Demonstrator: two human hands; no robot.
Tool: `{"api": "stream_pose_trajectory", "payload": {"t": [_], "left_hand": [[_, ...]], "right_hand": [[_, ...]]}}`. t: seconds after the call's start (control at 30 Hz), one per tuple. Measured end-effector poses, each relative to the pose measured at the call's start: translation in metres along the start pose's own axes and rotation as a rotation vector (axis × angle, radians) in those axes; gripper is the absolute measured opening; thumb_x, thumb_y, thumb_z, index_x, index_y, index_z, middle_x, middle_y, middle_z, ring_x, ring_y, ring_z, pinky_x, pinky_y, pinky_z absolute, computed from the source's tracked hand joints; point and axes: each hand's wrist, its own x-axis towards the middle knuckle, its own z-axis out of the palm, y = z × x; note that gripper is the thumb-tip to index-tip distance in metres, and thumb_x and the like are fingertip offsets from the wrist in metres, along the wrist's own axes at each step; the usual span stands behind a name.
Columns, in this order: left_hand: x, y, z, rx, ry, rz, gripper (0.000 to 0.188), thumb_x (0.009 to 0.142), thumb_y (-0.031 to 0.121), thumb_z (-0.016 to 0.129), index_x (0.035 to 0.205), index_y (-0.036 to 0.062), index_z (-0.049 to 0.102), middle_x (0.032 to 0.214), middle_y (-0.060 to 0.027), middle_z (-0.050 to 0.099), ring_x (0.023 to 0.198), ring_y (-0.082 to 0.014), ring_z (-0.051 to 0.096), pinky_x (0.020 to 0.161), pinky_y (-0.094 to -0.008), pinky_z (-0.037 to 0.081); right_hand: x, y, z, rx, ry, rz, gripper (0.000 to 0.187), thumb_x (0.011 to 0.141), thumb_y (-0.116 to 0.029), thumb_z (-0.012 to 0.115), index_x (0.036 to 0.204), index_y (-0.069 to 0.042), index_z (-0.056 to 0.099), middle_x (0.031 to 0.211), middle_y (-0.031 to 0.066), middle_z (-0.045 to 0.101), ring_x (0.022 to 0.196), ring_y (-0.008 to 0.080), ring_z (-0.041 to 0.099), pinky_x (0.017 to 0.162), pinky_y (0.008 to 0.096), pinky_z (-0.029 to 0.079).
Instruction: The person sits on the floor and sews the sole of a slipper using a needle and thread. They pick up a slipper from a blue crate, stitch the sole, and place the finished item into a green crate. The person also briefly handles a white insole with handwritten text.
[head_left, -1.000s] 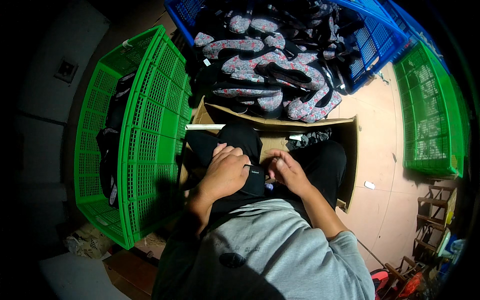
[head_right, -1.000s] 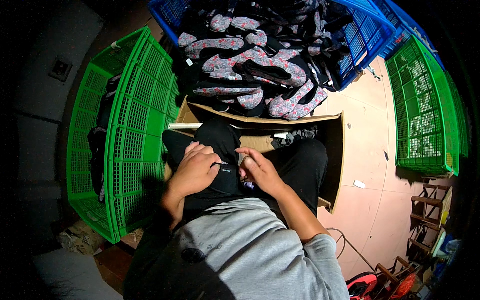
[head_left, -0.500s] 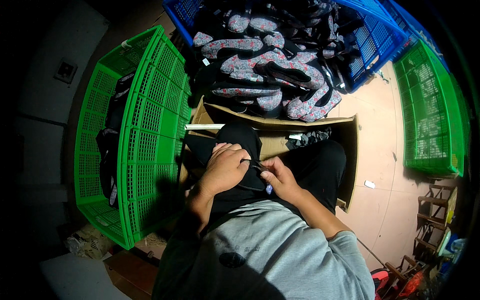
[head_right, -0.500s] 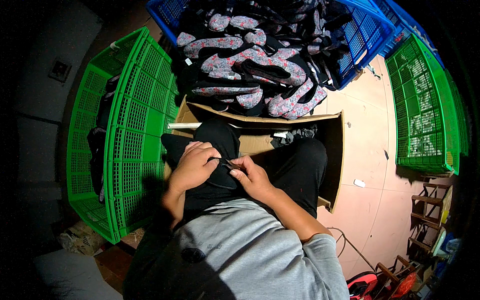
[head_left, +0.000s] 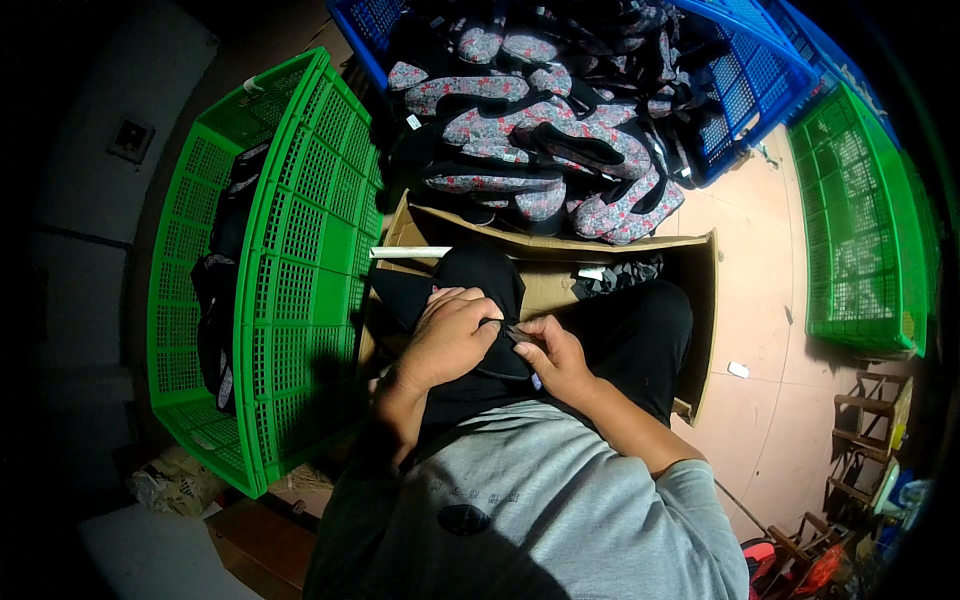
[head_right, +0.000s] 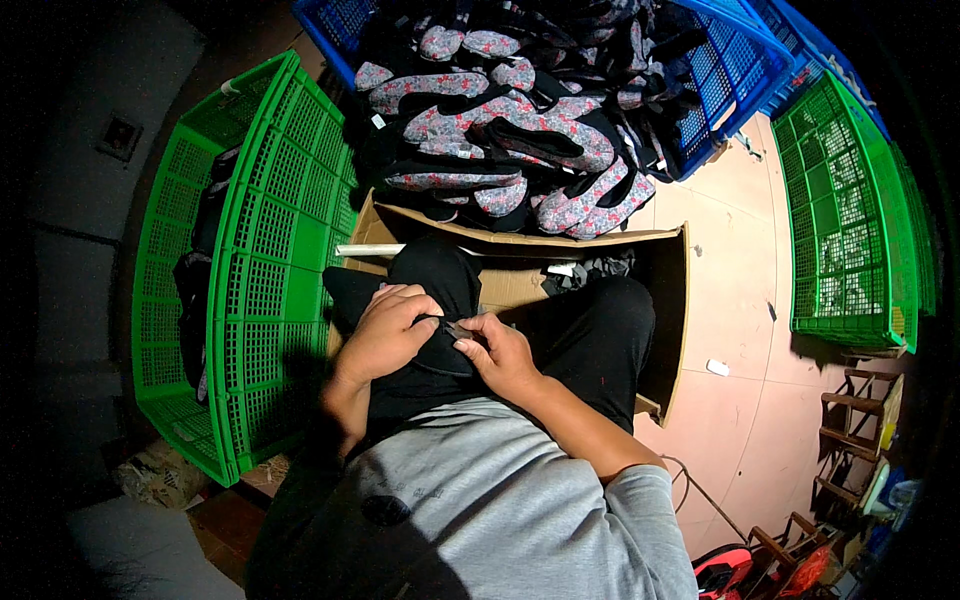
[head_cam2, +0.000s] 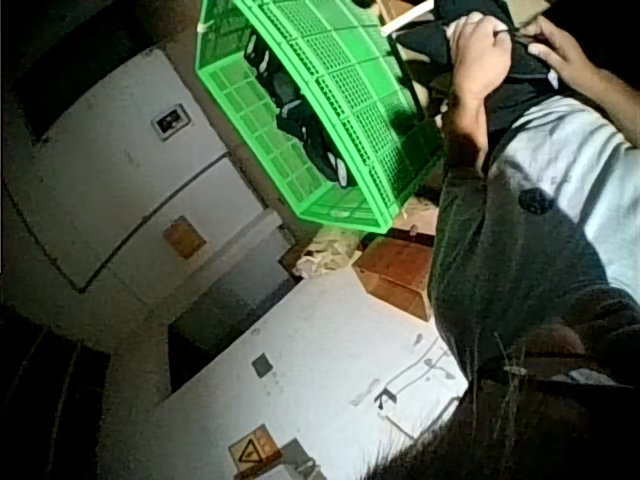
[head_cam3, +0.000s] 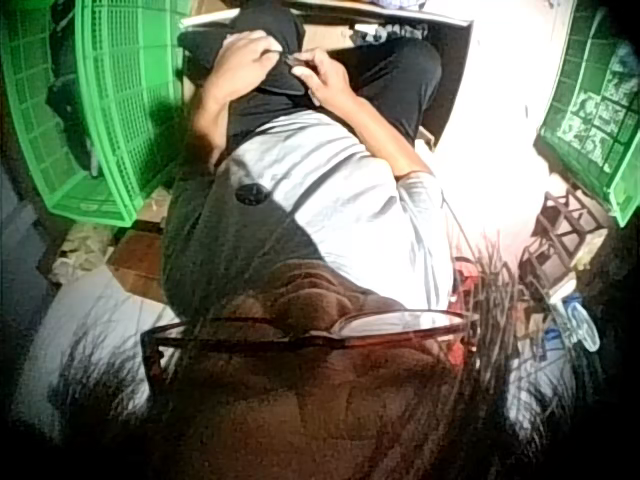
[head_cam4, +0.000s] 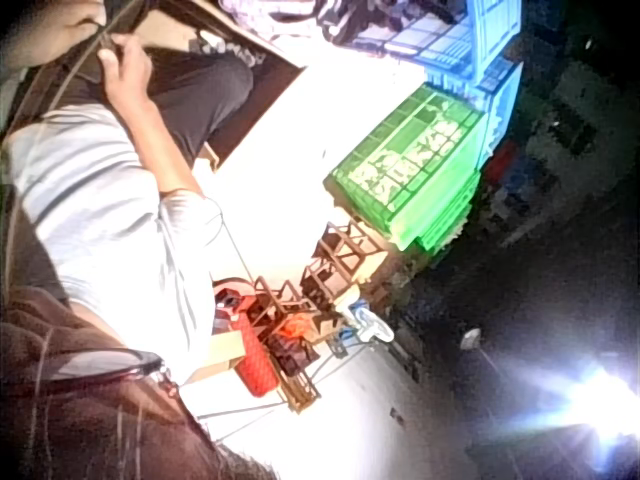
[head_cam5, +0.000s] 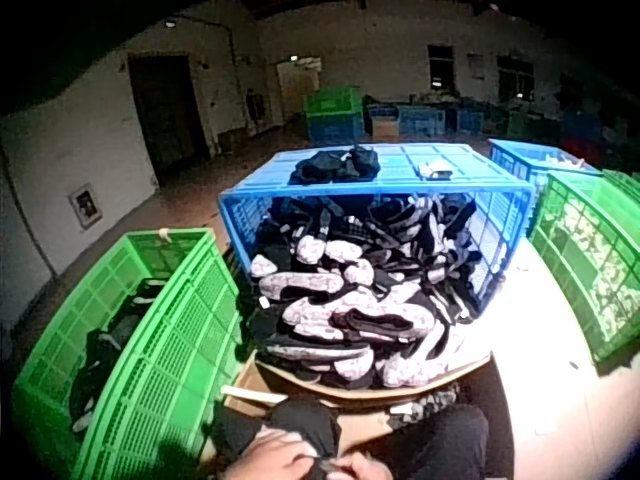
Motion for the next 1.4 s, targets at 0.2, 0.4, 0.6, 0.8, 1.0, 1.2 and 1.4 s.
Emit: {"api": "stream_pose_trajectory", "payload": {"t": [0.2,0.4,0.6,0.8,1.0,1.2,1.4], "left_hand": [[0.001,0.002,0.0,0.018,0.0,-0.02,0.01,0.08,0.013,0.06,0.086,0.006,0.064,0.086,-0.0083,0.06,0.09,-0.0302,0.057,0.086,-0.0414,0.041],[0.001,0.002,0.0,0.014,0.009,-0.008,0.009,0.079,0.013,0.061,0.085,0.0059,0.064,0.085,-0.0083,0.06,0.089,-0.0307,0.057,0.085,-0.0415,0.041],[0.001,0.0,0.0,0.013,-0.013,-0.005,0.011,0.081,0.012,0.062,0.088,0.004,0.064,0.085,-0.0084,0.061,0.091,-0.029,0.058,0.085,-0.0399,0.039],[0.001,0.0,0.002,0.016,0.007,0.0,0.01,0.081,0.012,0.062,0.088,0.0044,0.063,0.084,-0.008,0.06,0.09,-0.0289,0.057,0.085,-0.0398,0.039],[0.0,-0.002,0.004,0.031,0.016,0.003,0.01,0.081,0.012,0.063,0.087,0.0051,0.064,0.084,-0.0076,0.06,0.09,-0.0285,0.057,0.085,-0.0401,0.039],[-0.001,-0.002,0.005,0.041,0.016,0.0,0.01,0.08,0.012,0.064,0.087,0.0049,0.064,0.083,-0.008,0.06,0.089,-0.0285,0.058,0.085,-0.0401,0.039],[0.0,0.001,0.003,0.044,0.018,-0.025,0.009,0.08,0.013,0.06,0.085,0.006,0.065,0.086,-0.0085,0.061,0.091,-0.0305,0.058,0.09,-0.042,0.041]], "right_hand": [[0.001,-0.001,0.004,-0.038,0.048,-0.036,0.024,0.087,-0.016,0.069,0.102,-0.002,0.056,0.091,0.0154,0.067,0.079,0.03,0.067,0.069,0.0348,0.052],[0.0,-0.002,0.008,-0.077,0.08,-0.038,0.023,0.086,-0.014,0.07,0.1,-0.002,0.055,0.091,0.0163,0.067,0.079,0.0318,0.067,0.068,0.036,0.053],[0.0,-0.003,0.01,-0.087,0.107,-0.054,0.023,0.086,-0.014,0.07,0.099,-0.001,0.056,0.09,0.017,0.067,0.079,0.0326,0.067,0.068,0.0362,0.053],[0.0,-0.001,0.012,-0.059,0.115,-0.057,0.022,0.087,-0.014,0.069,0.099,0.0,0.056,0.089,0.017,0.067,0.079,0.0317,0.068,0.069,0.0352,0.053],[-0.001,0.0,0.012,-0.03,0.113,-0.03,0.021,0.09,-0.015,0.066,0.1,0.0,0.056,0.089,0.017,0.067,0.08,0.0308,0.068,0.07,0.0348,0.052],[-0.002,0.003,0.013,0.003,0.104,-0.021,0.02,0.091,-0.015,0.065,0.1,0.0,0.056,0.09,0.0172,0.067,0.08,0.0299,0.068,0.07,0.0344,0.052],[-0.005,0.008,0.015,0.206,0.119,0.081,0.017,0.093,-0.013,0.062,0.103,-0.001,0.054,0.087,0.0097,0.065,0.077,0.0172,0.062,0.07,0.0275,0.049]]}}
